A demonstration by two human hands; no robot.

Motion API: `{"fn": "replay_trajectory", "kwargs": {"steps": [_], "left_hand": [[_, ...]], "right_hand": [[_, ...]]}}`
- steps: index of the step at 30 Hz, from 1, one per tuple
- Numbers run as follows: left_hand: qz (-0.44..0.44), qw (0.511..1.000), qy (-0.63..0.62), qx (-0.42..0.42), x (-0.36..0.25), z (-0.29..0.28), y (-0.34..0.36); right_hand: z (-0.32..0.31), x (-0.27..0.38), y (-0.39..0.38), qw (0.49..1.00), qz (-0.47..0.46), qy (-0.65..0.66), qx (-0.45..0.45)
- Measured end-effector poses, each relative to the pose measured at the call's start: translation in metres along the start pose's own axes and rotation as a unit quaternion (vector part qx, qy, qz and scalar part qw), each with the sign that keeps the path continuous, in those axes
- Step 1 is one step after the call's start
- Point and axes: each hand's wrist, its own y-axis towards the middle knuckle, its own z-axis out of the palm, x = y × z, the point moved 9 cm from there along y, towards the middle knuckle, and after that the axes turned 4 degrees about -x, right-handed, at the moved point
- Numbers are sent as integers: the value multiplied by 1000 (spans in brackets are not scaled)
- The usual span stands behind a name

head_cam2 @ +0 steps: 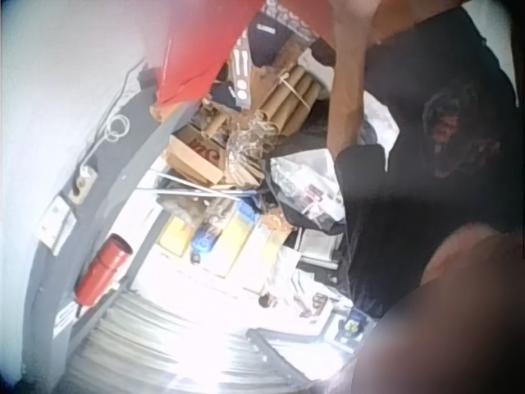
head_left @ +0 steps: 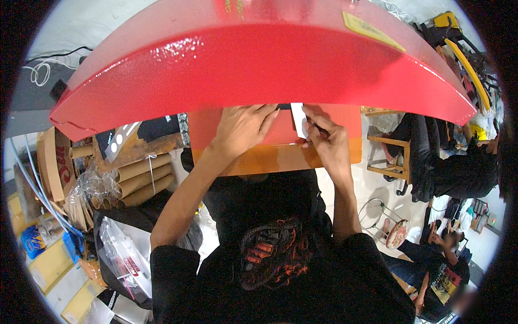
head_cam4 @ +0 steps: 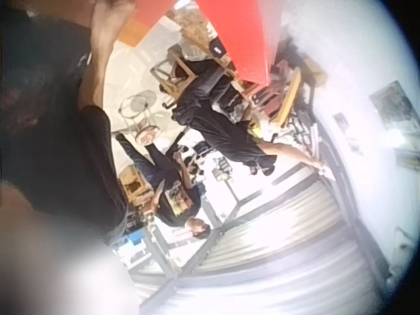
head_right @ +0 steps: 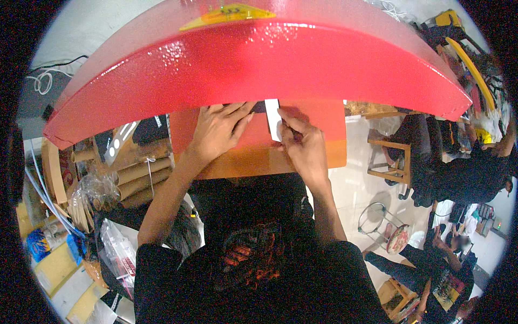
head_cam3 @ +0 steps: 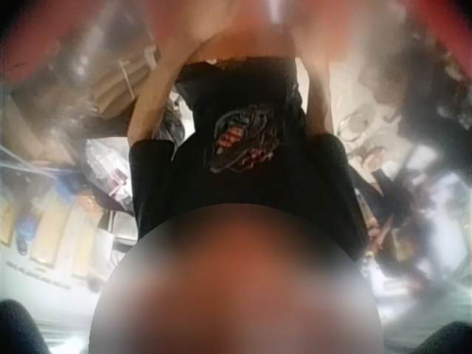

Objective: The person operates a red heat press machine to apply a design to a black t-shirt. They place the shirt on the lower platen, lower the heated upper platen, and then lift it to remove the shirt. The process is repeated for multiple shirts.

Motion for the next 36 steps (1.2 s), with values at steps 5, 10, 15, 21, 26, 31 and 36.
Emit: {"fn": "replay_trajectory", "kwargs": {"steps": [5,10,15,21,26,31,36], "left_hand": [[-23,999,-21,14,3,2,0],[-14,1000,-6,-7,2,-1,0],[-10,1000,6,-11,1,-1,-1],[-13,1000,12,13,3,3,-2],[-38,999,-12,32,6,7,-4],[-22,999,-6,38,4,8,-2],[0,1000,19,20,-1,2,-1]], "right_hand": [[0,1,-3,998,22,63,-17],[1,3,-3,998,21,59,-20],[3,4,-3,999,17,49,-1],[3,1,-2,999,22,42,9],[-5,1,-3,997,-10,70,-21],[-61,-12,-2,990,26,89,-107],[-102,22,-8,939,-108,-275,-175]]}}
